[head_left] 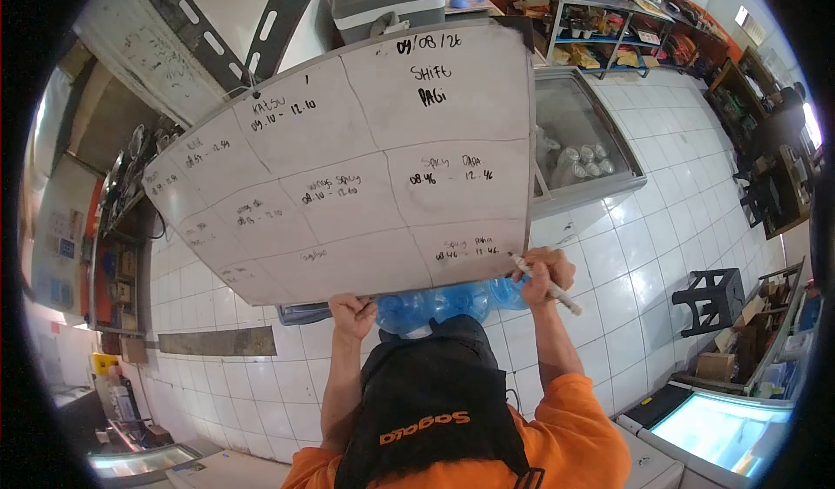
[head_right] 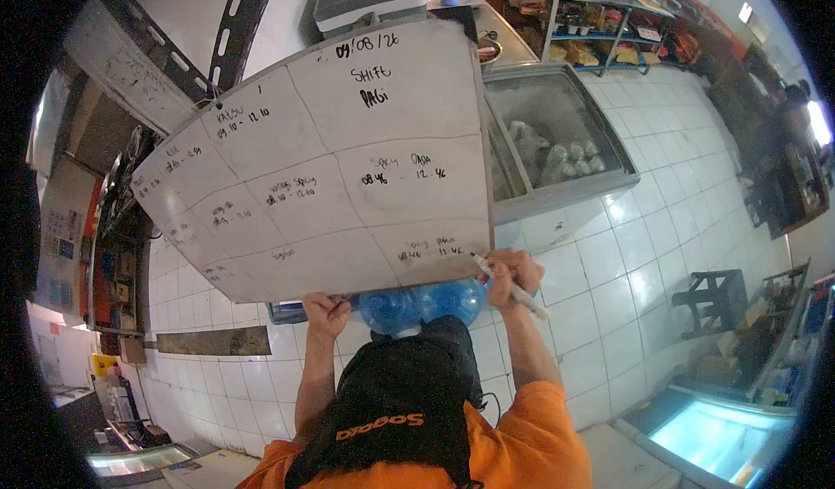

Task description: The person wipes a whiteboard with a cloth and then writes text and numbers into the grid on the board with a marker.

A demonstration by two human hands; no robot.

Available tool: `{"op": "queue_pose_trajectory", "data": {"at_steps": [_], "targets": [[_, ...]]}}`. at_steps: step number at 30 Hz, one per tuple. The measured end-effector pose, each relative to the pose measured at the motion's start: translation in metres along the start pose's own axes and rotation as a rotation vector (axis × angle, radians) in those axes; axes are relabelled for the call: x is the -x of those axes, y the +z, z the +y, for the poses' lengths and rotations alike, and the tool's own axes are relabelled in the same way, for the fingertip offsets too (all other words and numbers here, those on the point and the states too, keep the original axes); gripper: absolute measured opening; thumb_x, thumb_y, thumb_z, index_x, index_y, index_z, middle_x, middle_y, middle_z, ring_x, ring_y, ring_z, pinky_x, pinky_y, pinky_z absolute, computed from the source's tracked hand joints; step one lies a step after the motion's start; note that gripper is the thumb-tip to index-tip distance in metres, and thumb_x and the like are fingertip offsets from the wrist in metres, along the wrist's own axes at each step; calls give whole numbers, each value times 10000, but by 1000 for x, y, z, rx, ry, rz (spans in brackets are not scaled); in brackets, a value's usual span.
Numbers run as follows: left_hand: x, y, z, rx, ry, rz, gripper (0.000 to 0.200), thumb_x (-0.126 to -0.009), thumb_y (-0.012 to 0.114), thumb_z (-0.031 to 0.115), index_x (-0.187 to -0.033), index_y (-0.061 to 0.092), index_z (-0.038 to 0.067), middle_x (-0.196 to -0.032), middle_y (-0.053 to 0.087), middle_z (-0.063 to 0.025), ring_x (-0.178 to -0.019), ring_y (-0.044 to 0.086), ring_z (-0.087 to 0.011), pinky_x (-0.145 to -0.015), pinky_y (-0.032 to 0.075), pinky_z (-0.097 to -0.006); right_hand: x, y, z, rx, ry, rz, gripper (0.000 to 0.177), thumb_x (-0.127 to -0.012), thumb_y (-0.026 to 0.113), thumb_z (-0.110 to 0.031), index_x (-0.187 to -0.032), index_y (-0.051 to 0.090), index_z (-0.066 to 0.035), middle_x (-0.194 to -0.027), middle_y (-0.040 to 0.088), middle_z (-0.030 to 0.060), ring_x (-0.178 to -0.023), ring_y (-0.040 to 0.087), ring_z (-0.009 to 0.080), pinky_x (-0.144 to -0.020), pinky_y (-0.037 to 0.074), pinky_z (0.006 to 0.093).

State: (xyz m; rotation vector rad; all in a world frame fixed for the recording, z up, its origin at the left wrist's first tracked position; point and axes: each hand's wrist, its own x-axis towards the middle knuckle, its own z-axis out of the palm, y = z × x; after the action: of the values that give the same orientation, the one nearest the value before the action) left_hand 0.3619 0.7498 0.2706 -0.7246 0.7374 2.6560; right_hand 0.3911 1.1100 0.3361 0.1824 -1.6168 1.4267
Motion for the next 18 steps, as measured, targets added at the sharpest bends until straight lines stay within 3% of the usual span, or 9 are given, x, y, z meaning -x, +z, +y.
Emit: {"op": "queue_pose_trajectory", "data": {"at_steps": [1,4,10,13,16,18], "targets": [[-1,-1,-2,15,22,25,196,-607,446,-40,-758,554,23,-580,454,-32,-440,314,-136,-360,216,-212,-1,1,-7,-86,81,43,344,-957,560,-284,-786,511,11,-577,585,148,-373,519,167,-340,408,268],[-24,-26,0,-69,40,-112,47,-653,496,-17,-668,529,12,-631,496,-73,-768,588,-180,-351,242,-200,5,1,-15,-203,186,180,429,-983,497,-374,-803,484,16,-531,504,119,-334,451,151,-313,360,264],[-25,-6,2,-49,71,-133,30,-821,519,-3,-807,535,18,-614,458,-57,-1014,649,-191,-383,311,-167,43,-11,-23,-128,357,145,432,-1006,458,-392,-834,501,2,-553,506,105,-337,445,139,-320,350,266],[-16,16,1,-12,71,-88,169,-851,521,10,-1014,567,9,-627,461,-48,-1060,646,-188,-429,364,-156,66,-10,-28,-177,458,122,367,-1013,472,-326,-860,515,4,-590,534,111,-353,466,141,-342,364,271],[-16,12,1,-57,77,-113,544,-890,482,15,-1433,448,10,-614,387,17,-1175,589,-200,-543,374,-150,85,-4,-44,-217,573,32,284,-1012,507,-242,-895,540,14,-659,583,130,-410,521,148,-370,399,280],[-25,14,6,-42,64,-72,539,-904,482,29,-1442,447,26,-610,365,29,-1149,598,-202,-567,402,-170,85,3,-51,-270,675,-52,239,-1003,555,-199,-915,579,22,-735,639,159,-478,584,160,-385,441,295]]}}
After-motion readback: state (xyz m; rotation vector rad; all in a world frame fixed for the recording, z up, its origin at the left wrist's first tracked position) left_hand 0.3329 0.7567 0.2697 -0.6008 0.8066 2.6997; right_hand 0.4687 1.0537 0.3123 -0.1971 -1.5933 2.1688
